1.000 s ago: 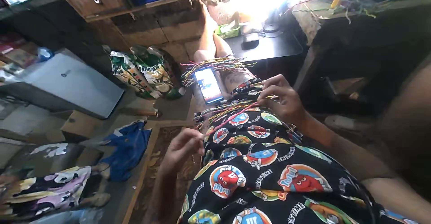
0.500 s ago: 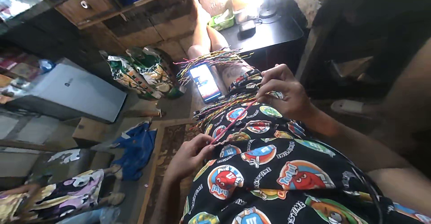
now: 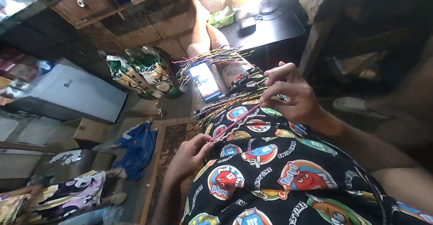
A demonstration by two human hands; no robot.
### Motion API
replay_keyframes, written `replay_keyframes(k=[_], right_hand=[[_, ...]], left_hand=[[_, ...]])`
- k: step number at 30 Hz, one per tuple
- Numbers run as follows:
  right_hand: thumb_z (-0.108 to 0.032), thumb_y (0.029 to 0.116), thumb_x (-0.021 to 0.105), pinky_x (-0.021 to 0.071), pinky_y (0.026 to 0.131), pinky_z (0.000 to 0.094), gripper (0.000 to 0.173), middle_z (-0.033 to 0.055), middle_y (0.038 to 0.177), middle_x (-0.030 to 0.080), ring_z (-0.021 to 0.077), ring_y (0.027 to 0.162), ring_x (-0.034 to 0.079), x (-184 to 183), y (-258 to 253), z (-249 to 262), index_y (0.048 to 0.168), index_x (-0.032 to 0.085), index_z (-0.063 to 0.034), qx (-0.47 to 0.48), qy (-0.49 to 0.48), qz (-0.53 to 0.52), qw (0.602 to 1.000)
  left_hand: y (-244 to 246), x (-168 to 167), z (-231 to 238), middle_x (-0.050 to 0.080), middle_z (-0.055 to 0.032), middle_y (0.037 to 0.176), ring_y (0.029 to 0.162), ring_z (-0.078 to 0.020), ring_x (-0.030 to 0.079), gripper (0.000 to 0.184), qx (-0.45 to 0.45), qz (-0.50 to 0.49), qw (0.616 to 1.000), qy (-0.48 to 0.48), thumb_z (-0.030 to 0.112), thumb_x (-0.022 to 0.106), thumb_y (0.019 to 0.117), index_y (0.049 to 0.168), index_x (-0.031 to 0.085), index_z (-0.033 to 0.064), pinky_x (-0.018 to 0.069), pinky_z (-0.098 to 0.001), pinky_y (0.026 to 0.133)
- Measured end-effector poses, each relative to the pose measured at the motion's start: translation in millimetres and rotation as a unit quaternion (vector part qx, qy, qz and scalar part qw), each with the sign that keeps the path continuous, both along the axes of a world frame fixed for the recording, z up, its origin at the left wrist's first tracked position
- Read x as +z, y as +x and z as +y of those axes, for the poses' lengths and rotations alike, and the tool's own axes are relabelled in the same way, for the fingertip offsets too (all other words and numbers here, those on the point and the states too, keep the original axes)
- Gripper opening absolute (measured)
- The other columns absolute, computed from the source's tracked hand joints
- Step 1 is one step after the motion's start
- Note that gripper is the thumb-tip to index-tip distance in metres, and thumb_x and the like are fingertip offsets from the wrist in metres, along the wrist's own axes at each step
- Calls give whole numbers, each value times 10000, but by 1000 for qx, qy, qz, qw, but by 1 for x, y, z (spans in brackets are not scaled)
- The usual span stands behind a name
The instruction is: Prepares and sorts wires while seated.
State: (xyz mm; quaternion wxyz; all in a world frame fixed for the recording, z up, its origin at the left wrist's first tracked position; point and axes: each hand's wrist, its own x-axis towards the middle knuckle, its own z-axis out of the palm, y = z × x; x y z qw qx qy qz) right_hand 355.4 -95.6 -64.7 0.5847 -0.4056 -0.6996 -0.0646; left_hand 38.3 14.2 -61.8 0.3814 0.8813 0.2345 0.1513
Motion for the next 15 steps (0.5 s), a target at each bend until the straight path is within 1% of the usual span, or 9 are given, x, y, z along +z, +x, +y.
replay_keyframes(k=[5,8,11,13,14,15], right_hand=[[-305,974,671,299,1195,423,146,-21,1079,598,111,1260,502,4,-2,-4,913,683,-173,2,12,-14,1000],[-333,982,660,283,1209,411,157,-29,1112,563,73,1254,489,6,-3,-3,915,672,-191,-2,26,-18,999],[-344,999,638,253,1222,436,184,-23,1132,554,70,1267,476,17,-7,-5,908,665,-185,10,39,-39,998],[-332,1002,629,256,1224,481,189,-19,1115,558,77,1236,500,23,-13,-6,899,664,-176,20,55,-60,996],[-329,1003,626,259,1224,488,193,-21,1103,562,78,1230,509,24,-17,-6,891,667,-178,20,64,-68,995],[-318,1001,628,257,1221,494,189,-17,1087,568,86,1225,515,24,-20,-5,884,667,-175,22,73,-72,994]], left_hand=[[1,2,-2,639,62,769,642,89,560,248,10,4,1000,12,246,553,1039,1082,670,31,481,-93,625],[1,3,-3,626,59,758,628,100,536,274,16,12,999,28,265,539,1047,1075,676,29,460,-81,610],[4,6,-6,595,82,735,605,106,505,291,50,7,998,30,279,522,1058,1061,680,35,441,-81,588],[7,8,-8,590,109,747,616,93,526,256,109,-34,993,1,246,512,1061,1064,667,42,466,-102,595],[9,8,-8,592,130,754,623,87,539,212,142,-80,986,-25,211,507,1060,1055,654,59,478,-110,601],[10,7,-6,599,154,752,624,81,549,163,165,-140,974,-60,186,499,1060,1038,638,105,483,-113,601]])
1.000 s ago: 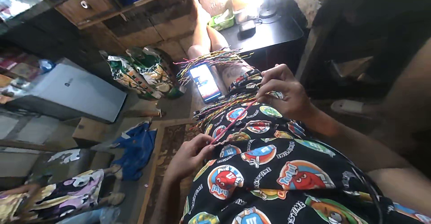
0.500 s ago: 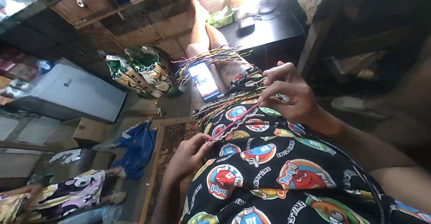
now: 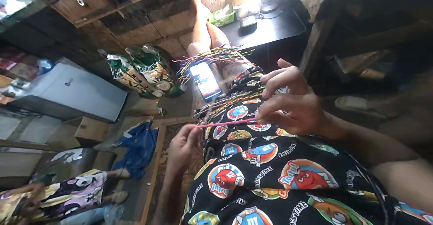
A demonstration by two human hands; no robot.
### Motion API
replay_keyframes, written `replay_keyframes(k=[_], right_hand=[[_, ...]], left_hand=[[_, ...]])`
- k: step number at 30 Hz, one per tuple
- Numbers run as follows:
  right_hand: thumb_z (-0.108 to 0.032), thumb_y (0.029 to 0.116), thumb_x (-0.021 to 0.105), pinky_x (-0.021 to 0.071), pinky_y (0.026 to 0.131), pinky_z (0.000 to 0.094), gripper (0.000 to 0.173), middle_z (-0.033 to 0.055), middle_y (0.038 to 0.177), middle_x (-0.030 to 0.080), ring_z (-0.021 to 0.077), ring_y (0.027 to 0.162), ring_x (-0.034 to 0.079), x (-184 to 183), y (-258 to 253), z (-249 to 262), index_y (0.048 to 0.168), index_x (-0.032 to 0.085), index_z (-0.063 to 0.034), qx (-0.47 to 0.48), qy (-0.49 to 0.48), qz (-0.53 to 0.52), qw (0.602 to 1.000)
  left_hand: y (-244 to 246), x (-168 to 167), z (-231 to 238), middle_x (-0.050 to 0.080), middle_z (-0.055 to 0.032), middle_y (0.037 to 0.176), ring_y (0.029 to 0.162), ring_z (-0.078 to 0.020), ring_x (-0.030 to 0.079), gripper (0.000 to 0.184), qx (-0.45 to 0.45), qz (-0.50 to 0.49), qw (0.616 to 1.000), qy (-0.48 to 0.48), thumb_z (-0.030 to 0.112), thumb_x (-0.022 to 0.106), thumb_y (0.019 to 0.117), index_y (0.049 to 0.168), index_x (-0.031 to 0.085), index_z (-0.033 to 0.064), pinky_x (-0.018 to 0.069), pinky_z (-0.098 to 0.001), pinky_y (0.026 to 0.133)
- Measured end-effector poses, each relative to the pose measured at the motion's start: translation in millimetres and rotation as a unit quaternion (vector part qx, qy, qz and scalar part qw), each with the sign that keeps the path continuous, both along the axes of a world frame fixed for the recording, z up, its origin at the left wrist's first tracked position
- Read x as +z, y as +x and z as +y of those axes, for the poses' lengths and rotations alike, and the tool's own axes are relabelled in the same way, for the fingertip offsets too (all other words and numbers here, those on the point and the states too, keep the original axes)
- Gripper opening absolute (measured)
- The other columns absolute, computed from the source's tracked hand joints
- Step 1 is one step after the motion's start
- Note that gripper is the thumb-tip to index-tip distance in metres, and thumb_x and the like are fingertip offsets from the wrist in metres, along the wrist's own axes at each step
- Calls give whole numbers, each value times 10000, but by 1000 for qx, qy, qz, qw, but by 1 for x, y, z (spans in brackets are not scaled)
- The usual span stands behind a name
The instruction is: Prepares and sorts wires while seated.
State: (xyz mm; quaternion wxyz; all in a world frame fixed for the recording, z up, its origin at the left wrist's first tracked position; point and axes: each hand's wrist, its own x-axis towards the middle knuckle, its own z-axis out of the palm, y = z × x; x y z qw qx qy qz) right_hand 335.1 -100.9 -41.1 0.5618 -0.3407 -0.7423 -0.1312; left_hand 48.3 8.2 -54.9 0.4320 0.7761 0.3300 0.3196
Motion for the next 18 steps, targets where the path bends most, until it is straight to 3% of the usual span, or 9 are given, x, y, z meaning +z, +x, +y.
replay_keyframes(k=[2,4,6,8,10,12,13,15,18], right_hand=[[-299,997,625,254,1216,505,169,-4,1068,574,104,1210,524,-3,-1,6,898,668,-168,3,0,-6,1000],[-294,996,637,273,1208,481,151,8,1089,590,112,1212,533,-9,6,18,931,676,-164,7,-24,11,1000],[-245,960,677,347,1155,347,102,7,1114,597,97,1220,518,-14,17,31,937,695,-147,33,-64,64,995],[-208,945,687,428,1081,243,93,8,1155,563,66,1216,510,-18,24,40,932,694,-115,56,-86,103,989],[-201,944,676,428,1090,247,100,-1,1152,559,54,1218,508,-16,27,40,912,685,-107,47,-86,118,988],[-246,957,681,387,1127,281,135,-11,1119,567,65,1225,498,-10,26,34,900,679,-124,22,-74,107,991],[-266,961,679,345,1160,318,154,-9,1095,580,83,1239,494,-7,22,28,895,669,-128,9,-65,90,994],[-295,972,660,286,1200,431,172,-4,1049,589,111,1211,517,-3,13,19,893,664,-142,-2,-40,41,998],[-316,996,631,257,1220,501,181,-10,1079,572,96,1209,521,2,1,7,901,666,-167,4,-19,0,1000]], left_hand=[[-1,-1,6,632,157,741,613,58,567,162,12,-139,988,-72,215,504,1067,1013,657,214,488,-116,584],[-3,2,9,633,139,704,587,44,567,167,7,-226,966,-128,278,515,1064,990,665,264,484,-116,558],[-4,3,10,639,119,704,588,39,573,134,0,-259,956,-140,296,537,1053,980,646,271,486,-115,561],[-6,-1,11,696,122,810,667,51,606,95,-12,-216,974,-72,293,564,1044,1020,654,272,491,-106,613],[-8,-7,10,723,119,921,794,57,653,93,-21,-88,993,81,229,567,1041,1110,614,190,527,-123,717],[-6,-11,5,729,-15,912,773,-20,672,236,-7,67,976,209,192,593,1020,1160,644,8,557,-199,712],[-3,-14,3,733,-69,901,754,-85,688,266,-1,125,964,236,198,586,1021,1169,665,-7,572,-262,703],[4,-19,4,732,-52,859,724,-100,691,284,16,167,960,224,222,526,1053,1168,683,16,574,-294,685],[4,-11,8,667,109,773,662,48,604,243,28,48,997,56,181,459,1074,1095,665,54,515,-150,646]])
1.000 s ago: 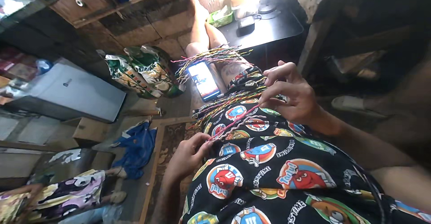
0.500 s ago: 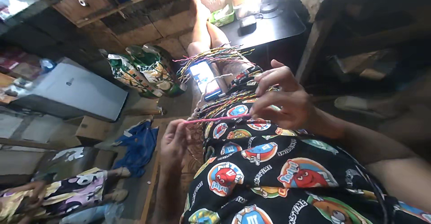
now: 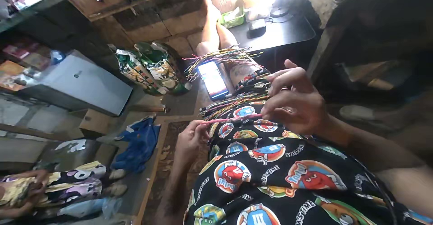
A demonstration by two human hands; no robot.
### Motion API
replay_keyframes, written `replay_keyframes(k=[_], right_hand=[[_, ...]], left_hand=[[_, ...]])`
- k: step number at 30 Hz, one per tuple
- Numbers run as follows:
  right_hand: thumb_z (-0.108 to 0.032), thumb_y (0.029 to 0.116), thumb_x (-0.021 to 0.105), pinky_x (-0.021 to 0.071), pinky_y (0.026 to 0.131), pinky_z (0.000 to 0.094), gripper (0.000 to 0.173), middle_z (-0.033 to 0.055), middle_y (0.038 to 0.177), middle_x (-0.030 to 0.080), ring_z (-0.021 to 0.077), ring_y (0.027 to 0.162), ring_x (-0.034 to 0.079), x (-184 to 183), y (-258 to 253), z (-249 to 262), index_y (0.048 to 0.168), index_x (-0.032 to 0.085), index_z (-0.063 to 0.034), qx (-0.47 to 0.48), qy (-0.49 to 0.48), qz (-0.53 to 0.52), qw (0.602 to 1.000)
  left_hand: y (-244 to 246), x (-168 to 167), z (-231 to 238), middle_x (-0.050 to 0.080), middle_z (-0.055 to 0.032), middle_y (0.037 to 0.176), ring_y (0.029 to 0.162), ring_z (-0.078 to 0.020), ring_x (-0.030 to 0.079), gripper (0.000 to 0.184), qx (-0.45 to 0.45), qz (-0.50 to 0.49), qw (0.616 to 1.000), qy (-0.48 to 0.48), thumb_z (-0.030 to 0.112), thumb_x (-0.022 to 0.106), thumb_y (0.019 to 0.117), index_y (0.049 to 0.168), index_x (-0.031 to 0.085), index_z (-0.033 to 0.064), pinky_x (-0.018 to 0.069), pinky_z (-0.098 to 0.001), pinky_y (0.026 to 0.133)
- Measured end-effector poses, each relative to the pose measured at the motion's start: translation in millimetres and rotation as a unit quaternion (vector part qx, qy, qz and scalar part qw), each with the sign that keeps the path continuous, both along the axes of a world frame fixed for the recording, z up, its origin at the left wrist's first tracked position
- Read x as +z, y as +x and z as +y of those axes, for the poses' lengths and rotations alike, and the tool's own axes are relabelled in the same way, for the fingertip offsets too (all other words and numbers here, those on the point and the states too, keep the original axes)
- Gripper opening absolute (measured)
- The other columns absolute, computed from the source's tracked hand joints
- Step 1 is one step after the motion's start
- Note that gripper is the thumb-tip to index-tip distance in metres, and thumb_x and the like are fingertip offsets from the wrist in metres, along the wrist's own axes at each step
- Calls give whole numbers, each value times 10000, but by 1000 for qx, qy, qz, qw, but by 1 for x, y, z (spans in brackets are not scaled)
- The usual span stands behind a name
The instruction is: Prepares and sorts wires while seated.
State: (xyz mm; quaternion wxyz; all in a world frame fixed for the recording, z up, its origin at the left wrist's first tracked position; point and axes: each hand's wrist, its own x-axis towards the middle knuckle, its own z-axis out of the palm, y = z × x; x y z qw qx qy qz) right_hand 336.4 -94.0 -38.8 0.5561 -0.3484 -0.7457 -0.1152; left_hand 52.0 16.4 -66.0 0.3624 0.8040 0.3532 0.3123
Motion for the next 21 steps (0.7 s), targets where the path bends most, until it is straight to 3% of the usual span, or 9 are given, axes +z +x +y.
replay_keyframes(k=[3,6,8,12,14,17,19,21], right_hand=[[-310,995,637,241,1228,462,160,-23,1109,565,75,1249,494,-1,3,2,922,665,-170,2,-4,13,1000],[-304,987,659,294,1207,398,142,-49,1075,581,70,1239,501,-7,10,10,929,658,-174,1,-31,47,998],[-282,971,667,308,1178,357,128,-46,1037,609,81,1222,508,-12,17,17,917,677,-166,-9,-45,70,996],[-210,947,673,442,1027,217,130,25,1141,559,62,1173,520,-20,28,31,888,706,-99,-34,-96,110,989],[-206,950,674,429,1048,250,128,37,1139,569,86,1179,523,-23,28,37,895,712,-97,-23,-92,100,990],[-258,958,676,359,1116,304,127,15,1121,589,114,1222,498,-24,20,35,917,713,-143,-27,-76,55,995],[-284,960,677,257,1182,423,133,10,1069,625,144,1235,507,-25,14,32,919,716,-163,-32,-68,27,997],[-304,969,658,212,1205,490,139,7,1062,627,154,1237,517,-27,12,31,931,716,-184,-43,-75,1,996]], left_hand=[[-7,12,1,673,127,757,622,48,591,231,7,-189,973,-136,148,411,1087,1011,629,169,497,-121,591],[-17,15,6,653,92,760,605,23,582,162,-41,-327,919,-218,282,507,1063,976,637,238,509,-128,586],[-23,11,12,689,80,838,675,13,619,113,-142,-384,877,-252,330,628,997,1022,713,260,529,-137,641],[-20,5,13,698,66,883,708,2,630,149,-211,-424,829,-296,297,594,1014,1080,718,245,525,-139,648],[-17,3,15,707,43,914,696,-11,639,172,-209,-458,799,-330,243,565,1028,1109,715,225,532,-139,623],[-16,0,20,718,-16,920,660,-48,657,192,-198,-525,723,-402,141,514,1035,1098,694,162,548,-148,600],[-18,-4,23,731,-47,907,649,-70,674,188,-208,-554,685,-425,126,527,1024,1099,698,145,555,-158,594],[-21,-6,25,726,-44,871,646,-76,674,191,-232,-565,670,-421,135,559,1013,1135,706,135,555,-167,591]])
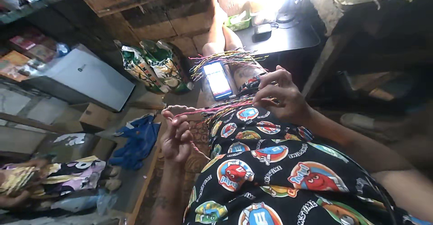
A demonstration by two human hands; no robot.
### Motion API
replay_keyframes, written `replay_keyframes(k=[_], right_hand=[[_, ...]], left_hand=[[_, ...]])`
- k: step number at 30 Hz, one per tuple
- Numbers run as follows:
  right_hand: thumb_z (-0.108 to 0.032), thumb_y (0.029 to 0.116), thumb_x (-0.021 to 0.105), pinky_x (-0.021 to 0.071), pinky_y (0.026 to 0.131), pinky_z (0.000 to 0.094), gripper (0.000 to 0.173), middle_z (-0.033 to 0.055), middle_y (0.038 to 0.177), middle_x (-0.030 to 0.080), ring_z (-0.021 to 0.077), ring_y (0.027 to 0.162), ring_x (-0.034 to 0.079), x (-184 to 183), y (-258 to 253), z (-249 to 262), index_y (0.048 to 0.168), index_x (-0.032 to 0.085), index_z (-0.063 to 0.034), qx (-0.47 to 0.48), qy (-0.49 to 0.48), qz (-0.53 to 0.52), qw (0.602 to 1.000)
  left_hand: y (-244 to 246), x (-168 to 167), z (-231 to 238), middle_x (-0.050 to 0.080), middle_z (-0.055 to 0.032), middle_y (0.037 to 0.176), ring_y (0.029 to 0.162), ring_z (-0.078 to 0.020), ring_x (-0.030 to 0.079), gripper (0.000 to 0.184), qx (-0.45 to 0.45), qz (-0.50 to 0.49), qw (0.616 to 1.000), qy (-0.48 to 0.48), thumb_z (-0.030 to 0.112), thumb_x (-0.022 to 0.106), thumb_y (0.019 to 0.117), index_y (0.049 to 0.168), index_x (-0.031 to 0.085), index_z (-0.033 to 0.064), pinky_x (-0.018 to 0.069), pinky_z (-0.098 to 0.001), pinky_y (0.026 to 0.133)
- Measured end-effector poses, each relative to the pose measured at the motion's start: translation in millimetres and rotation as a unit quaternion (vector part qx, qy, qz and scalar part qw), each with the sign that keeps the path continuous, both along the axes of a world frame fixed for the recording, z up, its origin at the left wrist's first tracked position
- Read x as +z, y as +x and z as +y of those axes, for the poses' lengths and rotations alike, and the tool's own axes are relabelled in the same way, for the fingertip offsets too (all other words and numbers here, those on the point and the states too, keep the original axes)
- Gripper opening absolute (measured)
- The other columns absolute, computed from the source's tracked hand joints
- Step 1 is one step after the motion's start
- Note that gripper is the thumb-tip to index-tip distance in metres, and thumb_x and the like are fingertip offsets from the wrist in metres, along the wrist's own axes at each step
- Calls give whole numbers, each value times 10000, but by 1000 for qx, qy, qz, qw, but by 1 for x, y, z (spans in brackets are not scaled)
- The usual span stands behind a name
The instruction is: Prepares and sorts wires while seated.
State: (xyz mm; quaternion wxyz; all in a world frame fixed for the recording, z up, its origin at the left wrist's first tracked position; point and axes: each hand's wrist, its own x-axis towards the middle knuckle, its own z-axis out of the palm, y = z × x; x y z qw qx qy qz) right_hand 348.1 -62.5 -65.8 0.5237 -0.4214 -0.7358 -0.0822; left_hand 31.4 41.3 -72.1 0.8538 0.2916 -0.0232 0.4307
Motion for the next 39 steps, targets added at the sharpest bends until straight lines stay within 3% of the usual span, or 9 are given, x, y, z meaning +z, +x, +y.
replay_keyframes(k=[4,10,13,16,19,27,30,34,39], right_hand=[[-249,956,657,332,1113,400,118,-6,1039,635,126,1129,550,-8,7,13,940,732,-160,12,-46,13,999],[-190,964,609,503,943,281,172,65,1045,647,119,1055,607,-23,24,23,964,699,-43,28,-127,70,989],[-146,969,588,519,897,263,187,104,1062,635,104,1009,612,-13,33,11,1001,661,23,-7,-146,115,983],[-160,967,601,503,875,185,198,99,1093,598,65,1014,583,-4,48,-1,1000,663,26,-38,-101,115,987],[-186,967,629,459,994,220,176,82,1109,579,80,1101,558,11,45,-13,948,663,-14,-44,-30,81,995],[-254,992,641,464,1051,312,182,48,1217,581,142,1198,555,-10,91,-3,1090,667,-103,-48,-1,45,998],[-237,982,644,498,1004,309,193,59,1228,600,166,1195,568,-45,125,32,1124,679,-110,-49,-2,57,997],[-171,971,662,500,1013,323,81,-6,1132,588,106,1122,577,31,55,24,1039,662,-126,36,28,96,994],[-541,1053,396,545,937,357,488,-59,1006,677,91,995,656,71,27,18,947,702,-176,383,-35,102,918]], left_hand=[[-2,-5,-1,740,-7,937,698,-65,686,354,1,4,996,93,175,562,1015,1341,637,292,568,-173,629],[6,-3,-14,709,121,903,663,39,606,332,27,148,966,213,331,624,991,1318,635,389,503,-122,602],[11,3,-24,708,118,950,739,40,628,286,70,350,874,330,281,642,993,1276,630,246,529,-138,672],[23,8,-30,695,7,929,761,-1,644,328,98,515,696,491,203,588,1021,1286,600,11,550,-185,722],[32,13,-33,719,-44,936,775,-27,663,305,112,576,610,532,214,596,1022,1250,641,17,548,-203,747],[5,14,-19,728,143,1053,962,47,668,202,72,330,775,534,302,505,1070,1172,670,244,552,-155,856],[7,14,-20,727,59,996,881,60,638,222,101,381,710,583,218,499,1078,1167,667,105,523,-131,797],[22,20,-29,718,-52,898,720,-92,656,364,221,572,571,546,201,551,1042,1371,558,46,556,-287,676],[19,31,-17,715,-28,896,737,-9,632,199,291,529,556,571,126,605,999,1159,684,36,531,-188,691]])
